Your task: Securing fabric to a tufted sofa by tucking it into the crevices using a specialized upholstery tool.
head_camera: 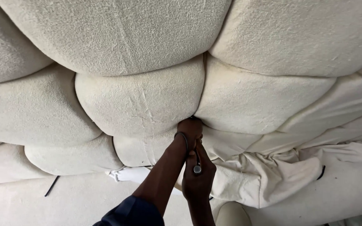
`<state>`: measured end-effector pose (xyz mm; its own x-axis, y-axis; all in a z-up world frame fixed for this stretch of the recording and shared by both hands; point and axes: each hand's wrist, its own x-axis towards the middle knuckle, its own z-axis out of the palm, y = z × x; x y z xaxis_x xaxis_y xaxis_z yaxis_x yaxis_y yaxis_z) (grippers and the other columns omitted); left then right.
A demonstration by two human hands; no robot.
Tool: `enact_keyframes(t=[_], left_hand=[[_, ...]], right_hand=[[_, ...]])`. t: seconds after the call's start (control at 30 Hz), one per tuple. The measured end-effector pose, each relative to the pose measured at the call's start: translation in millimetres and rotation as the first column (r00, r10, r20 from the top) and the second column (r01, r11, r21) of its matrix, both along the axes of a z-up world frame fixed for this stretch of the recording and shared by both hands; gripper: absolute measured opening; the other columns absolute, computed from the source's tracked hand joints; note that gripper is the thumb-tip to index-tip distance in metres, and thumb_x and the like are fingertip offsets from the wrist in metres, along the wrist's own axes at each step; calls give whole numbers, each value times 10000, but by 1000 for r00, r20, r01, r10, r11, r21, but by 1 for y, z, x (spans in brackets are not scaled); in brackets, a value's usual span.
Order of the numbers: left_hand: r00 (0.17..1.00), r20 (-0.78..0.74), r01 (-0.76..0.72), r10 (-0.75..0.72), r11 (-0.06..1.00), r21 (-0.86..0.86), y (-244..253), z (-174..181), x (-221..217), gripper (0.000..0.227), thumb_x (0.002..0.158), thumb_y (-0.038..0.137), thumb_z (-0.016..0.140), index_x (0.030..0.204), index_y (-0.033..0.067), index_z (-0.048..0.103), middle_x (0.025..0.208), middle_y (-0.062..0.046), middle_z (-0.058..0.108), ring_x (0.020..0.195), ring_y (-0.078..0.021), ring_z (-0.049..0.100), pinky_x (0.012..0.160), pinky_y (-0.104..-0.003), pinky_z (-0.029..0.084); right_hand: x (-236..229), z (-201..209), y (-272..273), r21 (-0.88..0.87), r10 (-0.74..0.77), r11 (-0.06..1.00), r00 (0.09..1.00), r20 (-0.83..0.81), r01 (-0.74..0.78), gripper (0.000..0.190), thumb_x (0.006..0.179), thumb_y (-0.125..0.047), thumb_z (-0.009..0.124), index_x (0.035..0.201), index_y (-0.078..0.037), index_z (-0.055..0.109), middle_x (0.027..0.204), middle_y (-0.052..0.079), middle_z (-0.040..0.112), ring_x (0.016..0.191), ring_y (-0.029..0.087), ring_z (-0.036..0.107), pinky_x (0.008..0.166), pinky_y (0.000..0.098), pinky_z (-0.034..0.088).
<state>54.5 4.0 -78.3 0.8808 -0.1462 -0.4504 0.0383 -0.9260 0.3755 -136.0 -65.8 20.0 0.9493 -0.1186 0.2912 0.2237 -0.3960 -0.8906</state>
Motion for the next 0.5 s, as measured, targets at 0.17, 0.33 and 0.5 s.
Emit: enact_keyframes(t=[0.17, 0.33, 0.5], left_hand=[[997, 45, 61, -68, 988, 144, -5, -21, 11, 143, 1016, 276, 838, 970, 148, 881, 941, -41, 864, 877, -222, 812, 714, -382, 625], [993, 59, 91, -101, 983, 162, -2, -27, 13, 155, 1010, 283, 846, 935, 150, 877, 928, -35, 869, 875, -214, 814, 750, -384, 631], [997, -5, 83, -83, 980, 180, -5, -29, 24, 234, 1019, 379, 876, 1066, 153, 917, 1083, -61, 900, 1033, -251, 848, 855, -402, 666]], right_hand=[[-1, -3, -4, 33, -17, 999, 999, -46, 19, 526, 1116, -270, 483, 1520, -48, 738, 1552, 191, 786, 1471, 358, 739, 1143, 425, 603], [-3, 1, -1, 39, -26, 999, 994, -107, 31, 537, 1102, -307, 455, 1487, -97, 765, 1497, 153, 830, 1405, 355, 779, 1078, 433, 616], [-2, -4, -5, -23, -48, 999, 990, -133, 46, 611, 1152, -444, 418, 1575, -115, 712, 1535, 149, 801, 1352, 356, 800, 1029, 430, 637]])
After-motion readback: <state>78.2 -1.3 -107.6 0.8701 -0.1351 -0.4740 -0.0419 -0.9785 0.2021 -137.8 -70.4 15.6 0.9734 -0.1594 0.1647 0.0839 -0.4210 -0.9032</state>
